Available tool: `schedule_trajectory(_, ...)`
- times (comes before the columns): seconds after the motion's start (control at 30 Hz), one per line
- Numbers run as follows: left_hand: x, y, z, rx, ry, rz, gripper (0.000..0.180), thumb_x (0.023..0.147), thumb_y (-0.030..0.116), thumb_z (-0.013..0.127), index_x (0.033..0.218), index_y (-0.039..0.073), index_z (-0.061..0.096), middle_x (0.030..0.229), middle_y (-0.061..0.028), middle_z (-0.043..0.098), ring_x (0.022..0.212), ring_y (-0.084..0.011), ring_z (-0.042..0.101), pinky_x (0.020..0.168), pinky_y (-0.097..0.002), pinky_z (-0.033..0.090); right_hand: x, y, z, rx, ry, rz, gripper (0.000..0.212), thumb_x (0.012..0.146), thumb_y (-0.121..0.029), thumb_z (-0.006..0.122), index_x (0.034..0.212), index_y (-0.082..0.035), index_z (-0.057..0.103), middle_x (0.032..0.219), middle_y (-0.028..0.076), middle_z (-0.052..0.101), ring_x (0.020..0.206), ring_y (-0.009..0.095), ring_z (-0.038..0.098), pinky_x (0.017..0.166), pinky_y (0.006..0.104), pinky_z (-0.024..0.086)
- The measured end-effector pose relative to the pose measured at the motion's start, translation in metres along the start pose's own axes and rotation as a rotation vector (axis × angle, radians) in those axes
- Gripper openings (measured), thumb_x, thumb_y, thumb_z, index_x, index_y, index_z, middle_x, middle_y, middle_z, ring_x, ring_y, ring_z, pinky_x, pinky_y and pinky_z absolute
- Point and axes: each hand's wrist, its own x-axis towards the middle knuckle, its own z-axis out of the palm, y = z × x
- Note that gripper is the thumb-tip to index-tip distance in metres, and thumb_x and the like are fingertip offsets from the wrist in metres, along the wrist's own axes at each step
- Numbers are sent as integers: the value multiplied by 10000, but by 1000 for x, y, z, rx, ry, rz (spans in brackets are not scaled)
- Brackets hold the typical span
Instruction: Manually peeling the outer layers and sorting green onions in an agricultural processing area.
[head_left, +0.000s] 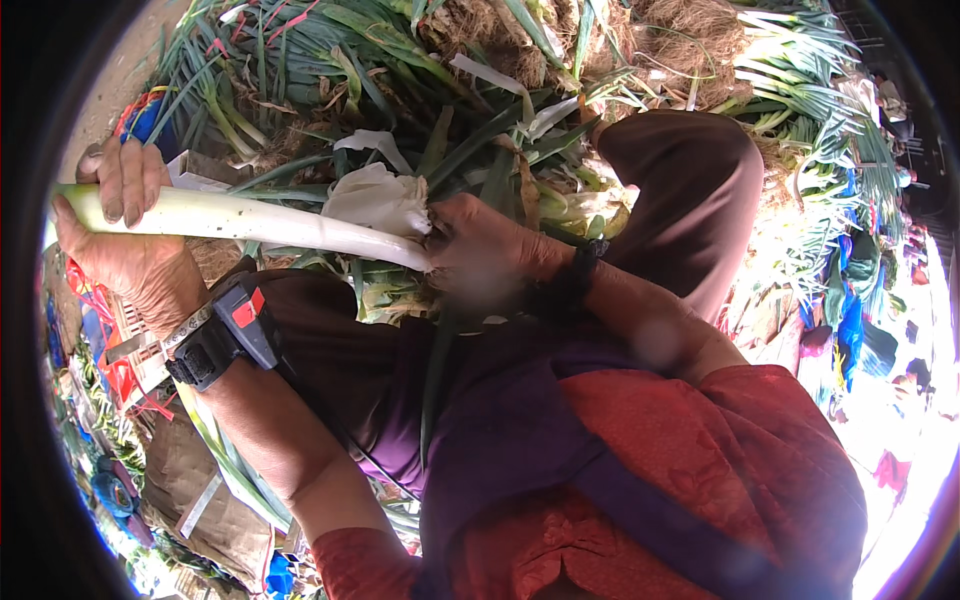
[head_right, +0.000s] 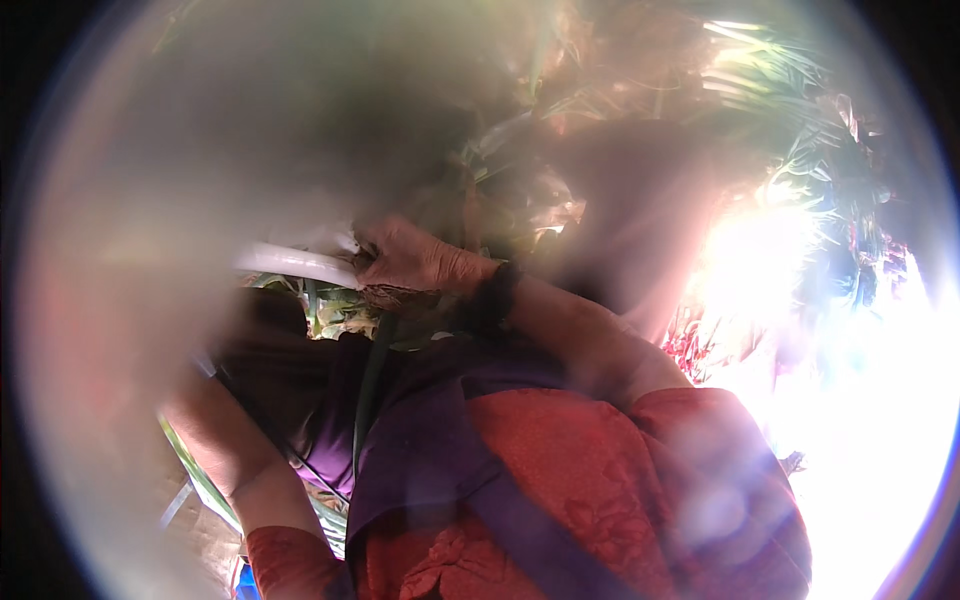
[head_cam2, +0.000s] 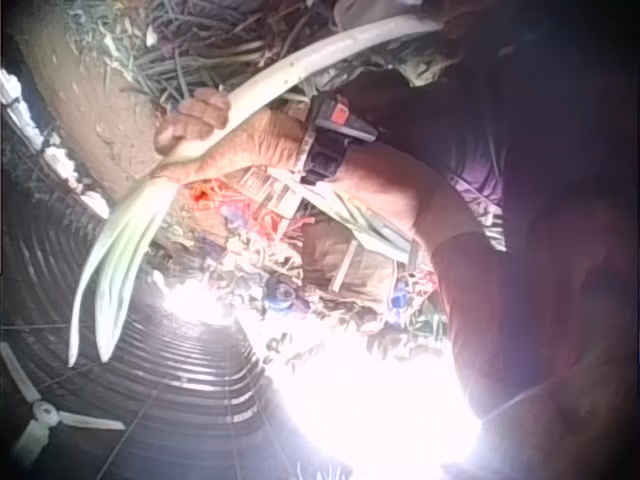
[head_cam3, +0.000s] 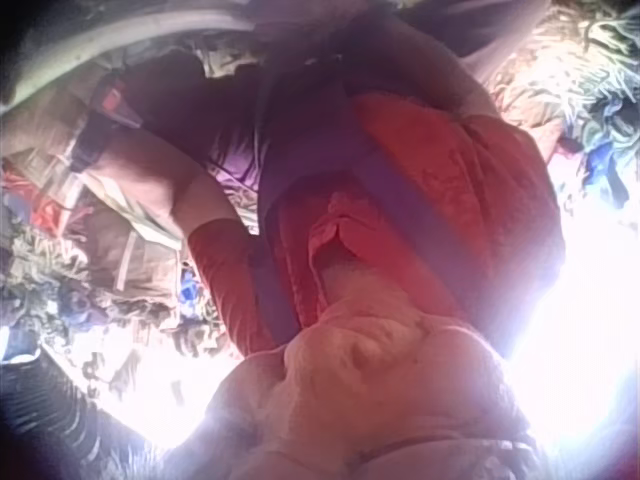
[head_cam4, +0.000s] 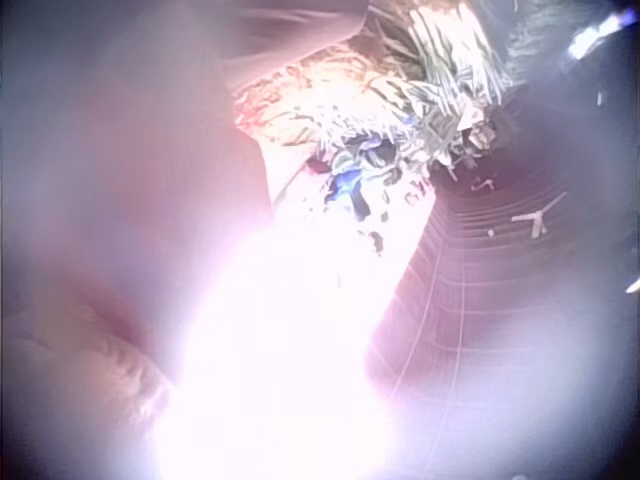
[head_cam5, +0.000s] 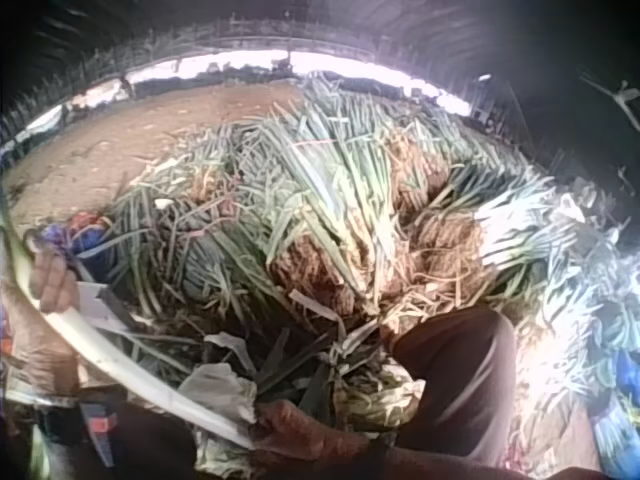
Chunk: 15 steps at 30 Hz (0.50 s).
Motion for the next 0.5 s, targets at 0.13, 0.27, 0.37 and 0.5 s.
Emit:
schedule_trajectory(0.13,-2,13,0,-103,13,-32,312,722,287,653,782,39,474,510,49,350,393,-52,309,448,-200,285,-11,-16,-7,256,-77,91,258,748,-101,657,972,13,596,806,88,618,758,115,548,677,293,464)
schedule_trajectory(0.27,2,34,-25,-250,-46,-28,290,661,257,653,762,64,462,483,60,392,356,-59,380,424,-199,318,-23,-20,-8,312,-163,47,233,793,-146,622,983,-11,613,871,131,620,821,192,627,740,300,499)
schedule_trajectory(0.37,1,32,-31,-340,-76,-41,308,633,250,659,792,53,483,497,44,413,380,-70,408,443,-216,368,-24,-44,-12,813,-257,318,210,823,-155,619,985,-20,613,868,120,612,805,213,628,735,302,504)
schedule_trajectory(0.5,-1,18,-15,-25,86,40,621,626,463,741,939,-26,523,654,-48,520,569,-176,511,608,-278,459,-20,-41,-5,420,-40,-27,237,850,-142,624,1051,-16,615,916,89,642,803,156,620,706,283,503)
